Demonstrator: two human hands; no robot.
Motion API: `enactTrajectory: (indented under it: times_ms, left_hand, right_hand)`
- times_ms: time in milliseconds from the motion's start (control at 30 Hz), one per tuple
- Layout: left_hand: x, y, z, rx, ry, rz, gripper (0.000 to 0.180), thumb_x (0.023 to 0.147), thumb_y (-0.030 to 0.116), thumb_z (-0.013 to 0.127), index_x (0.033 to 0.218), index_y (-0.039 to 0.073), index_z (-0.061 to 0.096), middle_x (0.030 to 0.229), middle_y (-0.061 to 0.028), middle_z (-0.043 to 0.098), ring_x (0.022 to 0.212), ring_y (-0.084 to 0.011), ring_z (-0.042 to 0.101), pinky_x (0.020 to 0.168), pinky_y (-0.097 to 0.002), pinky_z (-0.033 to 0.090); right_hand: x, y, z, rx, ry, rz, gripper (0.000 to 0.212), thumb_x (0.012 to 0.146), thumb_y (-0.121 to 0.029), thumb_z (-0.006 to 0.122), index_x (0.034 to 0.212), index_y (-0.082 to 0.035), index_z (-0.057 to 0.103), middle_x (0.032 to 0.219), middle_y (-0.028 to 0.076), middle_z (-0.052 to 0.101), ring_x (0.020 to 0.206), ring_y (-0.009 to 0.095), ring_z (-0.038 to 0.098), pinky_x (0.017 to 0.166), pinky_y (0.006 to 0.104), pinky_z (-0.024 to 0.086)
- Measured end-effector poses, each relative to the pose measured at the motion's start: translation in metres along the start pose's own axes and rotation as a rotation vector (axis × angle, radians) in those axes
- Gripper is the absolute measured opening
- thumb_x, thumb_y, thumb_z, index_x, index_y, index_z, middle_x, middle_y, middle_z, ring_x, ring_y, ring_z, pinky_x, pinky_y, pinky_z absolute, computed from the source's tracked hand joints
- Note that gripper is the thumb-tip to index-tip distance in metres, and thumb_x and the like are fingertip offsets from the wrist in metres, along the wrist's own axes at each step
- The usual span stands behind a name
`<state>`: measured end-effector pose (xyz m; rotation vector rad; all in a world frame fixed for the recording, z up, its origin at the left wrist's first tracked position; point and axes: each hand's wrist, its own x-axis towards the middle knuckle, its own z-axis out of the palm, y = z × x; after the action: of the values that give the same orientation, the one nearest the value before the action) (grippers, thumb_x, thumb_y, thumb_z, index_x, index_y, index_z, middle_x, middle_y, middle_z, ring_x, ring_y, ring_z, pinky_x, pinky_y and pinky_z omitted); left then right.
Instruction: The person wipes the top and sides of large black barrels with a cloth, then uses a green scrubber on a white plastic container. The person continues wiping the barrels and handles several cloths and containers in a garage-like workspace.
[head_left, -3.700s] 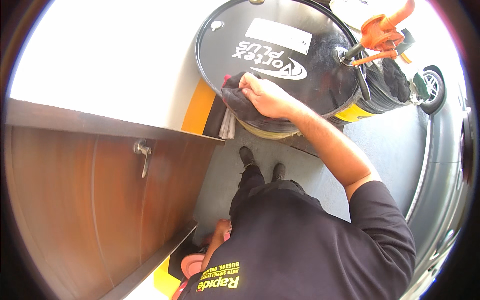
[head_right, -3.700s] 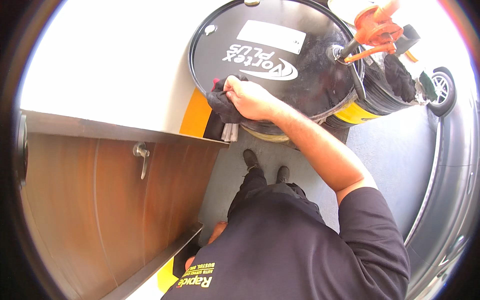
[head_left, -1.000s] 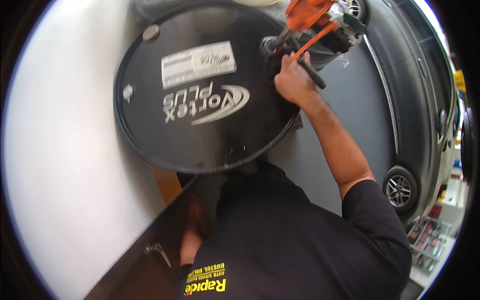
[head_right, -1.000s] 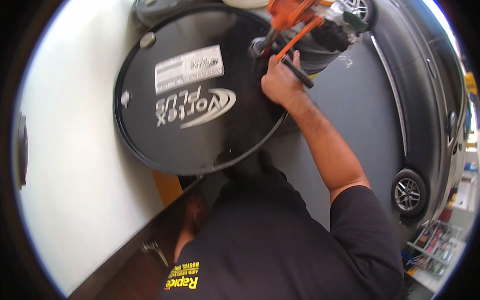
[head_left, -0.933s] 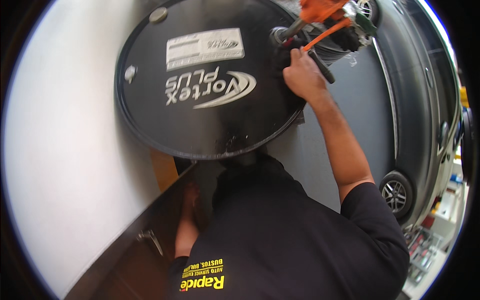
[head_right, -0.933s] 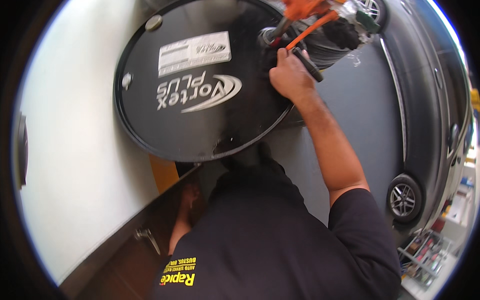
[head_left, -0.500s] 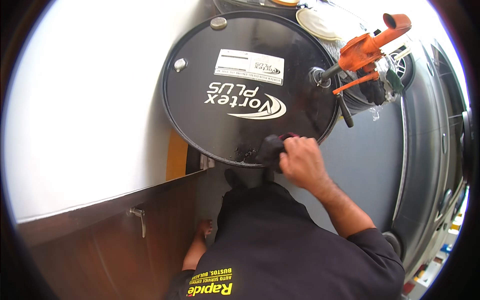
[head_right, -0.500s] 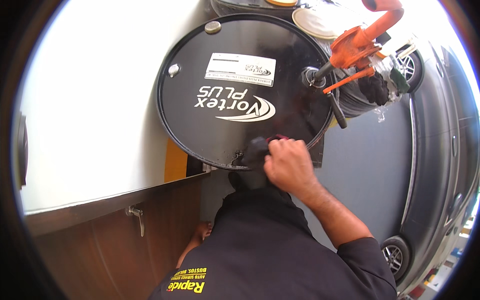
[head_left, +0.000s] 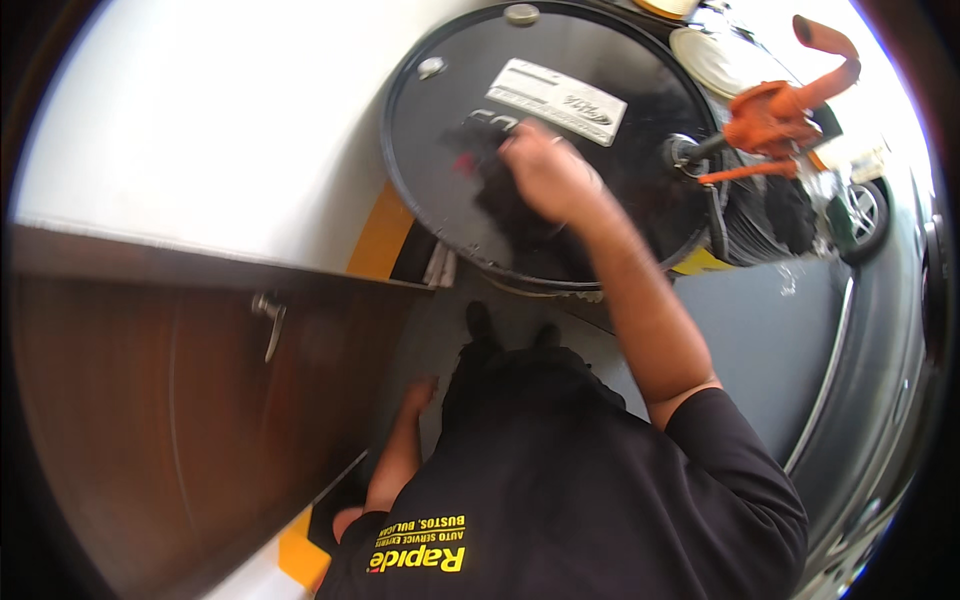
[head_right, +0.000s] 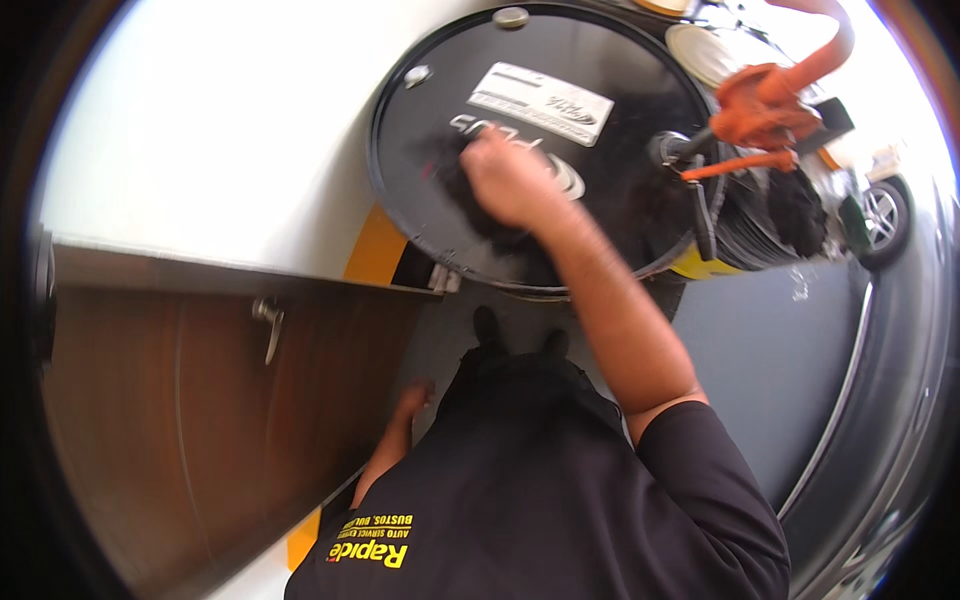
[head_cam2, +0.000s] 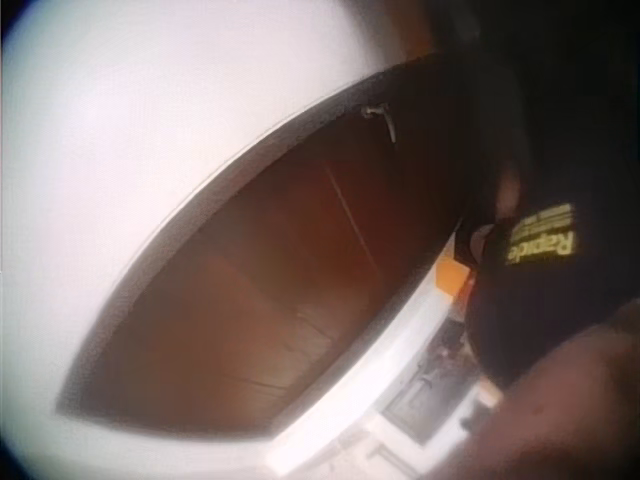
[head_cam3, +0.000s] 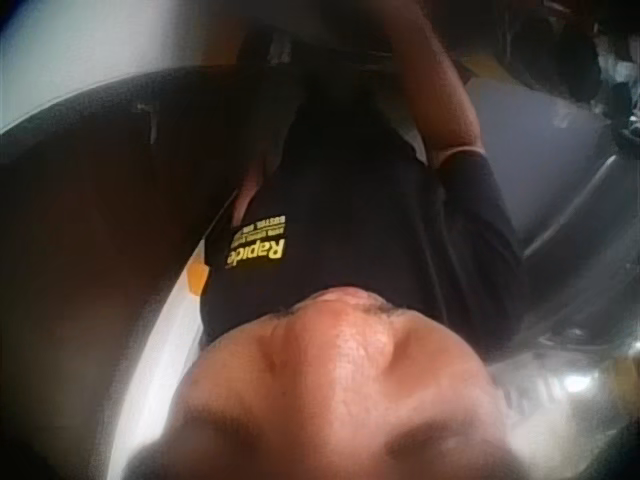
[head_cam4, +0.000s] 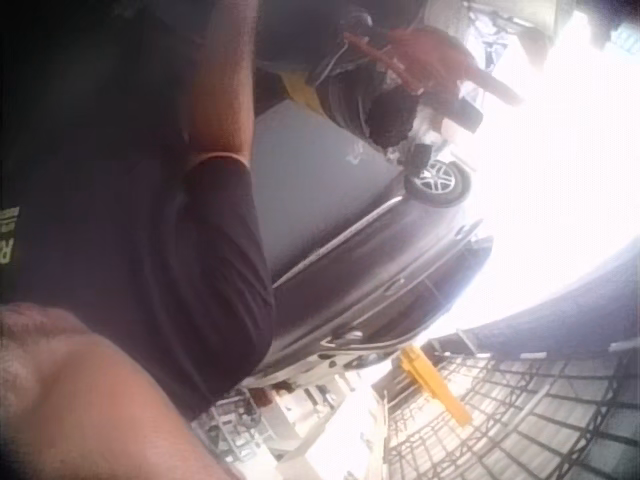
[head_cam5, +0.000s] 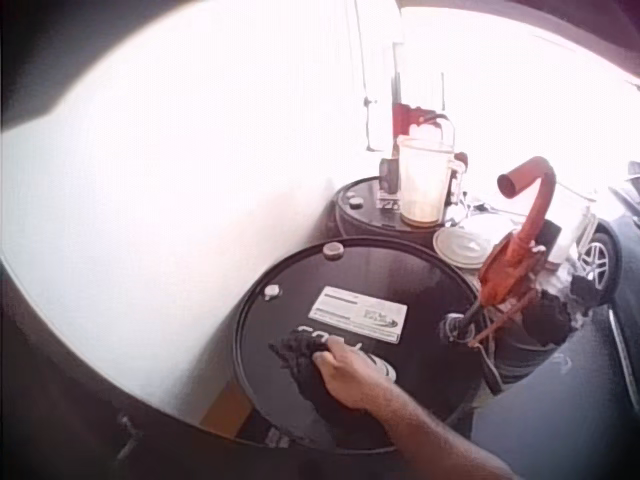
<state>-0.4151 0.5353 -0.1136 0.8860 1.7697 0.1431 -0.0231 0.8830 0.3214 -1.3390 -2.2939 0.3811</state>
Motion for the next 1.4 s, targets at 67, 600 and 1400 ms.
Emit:
enactTrajectory:
  times_ms: [67,600,1400]
  left_hand:
    - [-0.033,0.035,0.008,-0.162,0.090,-0.032,0.029,0.103,0.029,0.060,0.113,0.005,0.070,0.095,-0.0082,0.073,0.086,-0.0233,0.070,0.075,-0.0395,0.055]
    - [-0.110,-0.106,0.059,0.484,-0.355,0.272,0.041,0.103,0.029,0.053,0.134,0.011,0.074,0.117,-0.0145,0.077,0.107,-0.0358,0.071,0.093,-0.0486,0.056]
    - [0.007,-0.078,-0.062,0.351,-0.420,0.002,0.029,0.107,0.025,0.058,0.095,0.002,0.071,0.081,-0.0060,0.067,0.064,-0.0239,0.058,0.058,-0.0437,0.046]
  right_hand:
    - [0.027,0.009,-0.016,0.175,0.091,0.206,0.029,0.105,-0.020,0.046,0.102,0.003,0.064,0.123,0.030,0.068,0.113,0.050,0.067,0.101,0.0537,0.053]
    - [-0.043,-0.040,0.053,0.337,-0.096,-0.167,0.025,0.096,-0.014,0.057,0.115,0.001,0.060,0.098,0.026,0.065,0.101,0.046,0.064,0.091,0.0548,0.051]
    - [-0.078,-0.060,0.031,0.072,-0.011,0.159,0.022,0.088,-0.021,0.055,0.086,0.000,0.061,0.084,0.026,0.070,0.090,0.048,0.069,0.084,0.0572,0.054]
